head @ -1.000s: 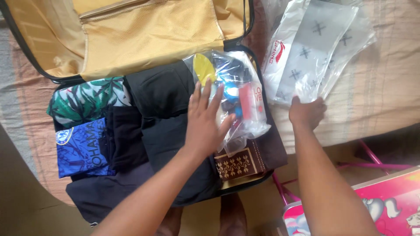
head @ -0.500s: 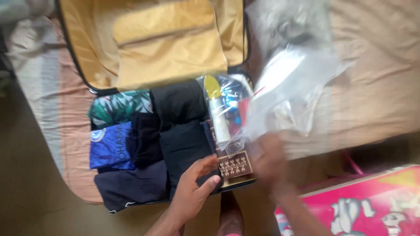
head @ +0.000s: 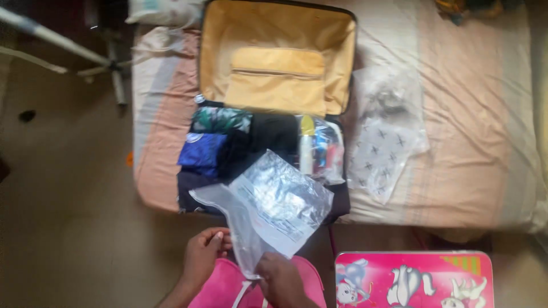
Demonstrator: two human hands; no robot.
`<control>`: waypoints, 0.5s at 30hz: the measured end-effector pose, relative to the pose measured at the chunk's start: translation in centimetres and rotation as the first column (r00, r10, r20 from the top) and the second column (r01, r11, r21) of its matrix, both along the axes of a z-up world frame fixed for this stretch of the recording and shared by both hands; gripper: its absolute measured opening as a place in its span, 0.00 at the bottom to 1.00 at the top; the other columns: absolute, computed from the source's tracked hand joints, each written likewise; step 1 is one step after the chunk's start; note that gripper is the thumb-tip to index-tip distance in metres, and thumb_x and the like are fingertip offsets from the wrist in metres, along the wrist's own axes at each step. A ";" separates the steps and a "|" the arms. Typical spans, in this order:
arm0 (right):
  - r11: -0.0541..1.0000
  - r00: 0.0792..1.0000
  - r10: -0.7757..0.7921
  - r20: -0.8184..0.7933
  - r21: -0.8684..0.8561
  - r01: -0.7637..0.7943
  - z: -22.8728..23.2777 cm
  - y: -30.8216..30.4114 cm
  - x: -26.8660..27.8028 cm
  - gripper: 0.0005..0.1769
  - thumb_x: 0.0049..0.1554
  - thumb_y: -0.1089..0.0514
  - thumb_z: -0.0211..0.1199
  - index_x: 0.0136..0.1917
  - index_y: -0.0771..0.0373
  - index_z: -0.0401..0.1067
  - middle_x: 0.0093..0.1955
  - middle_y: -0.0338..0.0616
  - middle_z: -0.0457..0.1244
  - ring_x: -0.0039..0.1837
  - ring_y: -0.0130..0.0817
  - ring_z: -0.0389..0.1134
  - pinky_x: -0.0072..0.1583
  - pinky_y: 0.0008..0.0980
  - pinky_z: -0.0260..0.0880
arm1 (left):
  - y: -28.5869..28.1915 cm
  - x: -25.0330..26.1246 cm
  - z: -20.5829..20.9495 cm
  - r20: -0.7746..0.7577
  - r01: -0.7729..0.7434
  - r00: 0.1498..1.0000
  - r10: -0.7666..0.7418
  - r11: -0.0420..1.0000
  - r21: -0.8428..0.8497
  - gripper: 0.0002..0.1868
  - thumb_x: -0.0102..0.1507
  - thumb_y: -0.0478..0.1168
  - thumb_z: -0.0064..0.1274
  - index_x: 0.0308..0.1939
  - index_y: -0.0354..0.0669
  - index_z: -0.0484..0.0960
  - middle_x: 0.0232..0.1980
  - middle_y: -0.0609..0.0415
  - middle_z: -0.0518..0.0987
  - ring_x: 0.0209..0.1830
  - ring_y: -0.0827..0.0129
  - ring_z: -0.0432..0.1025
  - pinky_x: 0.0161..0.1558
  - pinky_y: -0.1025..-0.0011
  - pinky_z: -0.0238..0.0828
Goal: Packing personal items and shoes into a suitcase.
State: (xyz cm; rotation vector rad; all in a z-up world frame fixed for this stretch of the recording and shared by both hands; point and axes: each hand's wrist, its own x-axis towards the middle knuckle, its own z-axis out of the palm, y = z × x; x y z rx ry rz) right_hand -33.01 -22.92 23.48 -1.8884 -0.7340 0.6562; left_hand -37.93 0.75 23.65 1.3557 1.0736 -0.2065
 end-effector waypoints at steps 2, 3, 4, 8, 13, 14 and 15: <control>0.998 0.998 0.061 0.016 -0.019 -0.061 1.4 -0.2 0.3 0.08 0.46 0.64 0.68 0.40 0.60 0.73 0.43 0.46 0.65 0.50 0.50 0.68 0.50 0.46 0.69 | 0.0 -1.2 2.5 -0.005 -0.039 0.999 0.040 0.998 0.040 0.15 0.64 0.40 0.53 0.48 0.32 0.85 0.38 0.51 0.86 0.35 0.72 0.80 0.37 0.73 0.79; 0.995 0.996 0.084 0.024 -0.053 -0.083 1.9 -0.2 0.2 0.07 0.46 0.64 0.68 0.39 0.60 0.72 0.42 0.46 0.64 0.49 0.50 0.68 0.49 0.45 0.69 | 0.1 -2.0 3.4 -0.020 -0.040 0.999 0.042 0.997 0.066 0.15 0.63 0.39 0.57 0.49 0.31 0.84 0.40 0.51 0.85 0.36 0.72 0.79 0.38 0.73 0.80; 0.991 0.992 0.126 0.025 -0.051 -0.125 3.2 0.3 0.9 0.07 0.46 0.64 0.68 0.39 0.60 0.72 0.42 0.46 0.64 0.49 0.50 0.68 0.49 0.45 0.69 | -0.2 -2.1 4.5 -0.019 -0.082 0.996 0.084 0.994 0.067 0.15 0.63 0.39 0.57 0.49 0.31 0.84 0.40 0.51 0.85 0.36 0.72 0.79 0.38 0.73 0.80; 0.973 0.969 0.229 0.098 -0.005 -0.229 8.4 3.2 2.6 0.09 0.45 0.65 0.69 0.39 0.60 0.71 0.41 0.47 0.64 0.47 0.51 0.68 0.47 0.44 0.69 | -0.4 -4.4 4.4 -0.177 -0.226 0.968 0.178 0.925 -0.305 0.15 0.64 0.43 0.55 0.49 0.35 0.83 0.37 0.51 0.84 0.33 0.71 0.78 0.36 0.73 0.79; 0.910 0.906 0.411 0.106 0.013 -0.414 11.0 6.8 -0.2 0.08 0.48 0.63 0.69 0.39 0.61 0.70 0.42 0.47 0.66 0.47 0.48 0.69 0.47 0.41 0.69 | 1.2 -8.9 2.8 0.036 -0.319 0.929 0.368 0.848 -0.423 0.11 0.66 0.38 0.57 0.46 0.32 0.81 0.36 0.51 0.82 0.31 0.73 0.76 0.34 0.74 0.76; 0.900 0.900 0.436 0.022 -0.004 -0.436 11.6 8.0 -0.6 0.09 0.49 0.61 0.70 0.41 0.61 0.71 0.42 0.46 0.67 0.46 0.45 0.71 0.48 0.39 0.70 | 2.1 -9.7 3.4 0.068 -0.293 0.935 0.347 0.868 -0.400 0.10 0.66 0.38 0.55 0.46 0.33 0.82 0.36 0.52 0.83 0.31 0.73 0.77 0.35 0.75 0.77; 0.891 0.890 0.452 -0.062 -0.022 -0.454 12.1 9.2 -1.2 0.10 0.49 0.58 0.71 0.43 0.61 0.73 0.42 0.46 0.68 0.46 0.41 0.72 0.48 0.38 0.71 | 2.9 -10.6 4.0 0.097 -0.263 0.943 0.320 0.889 -0.376 0.09 0.66 0.38 0.54 0.45 0.35 0.84 0.36 0.52 0.84 0.31 0.73 0.78 0.36 0.76 0.78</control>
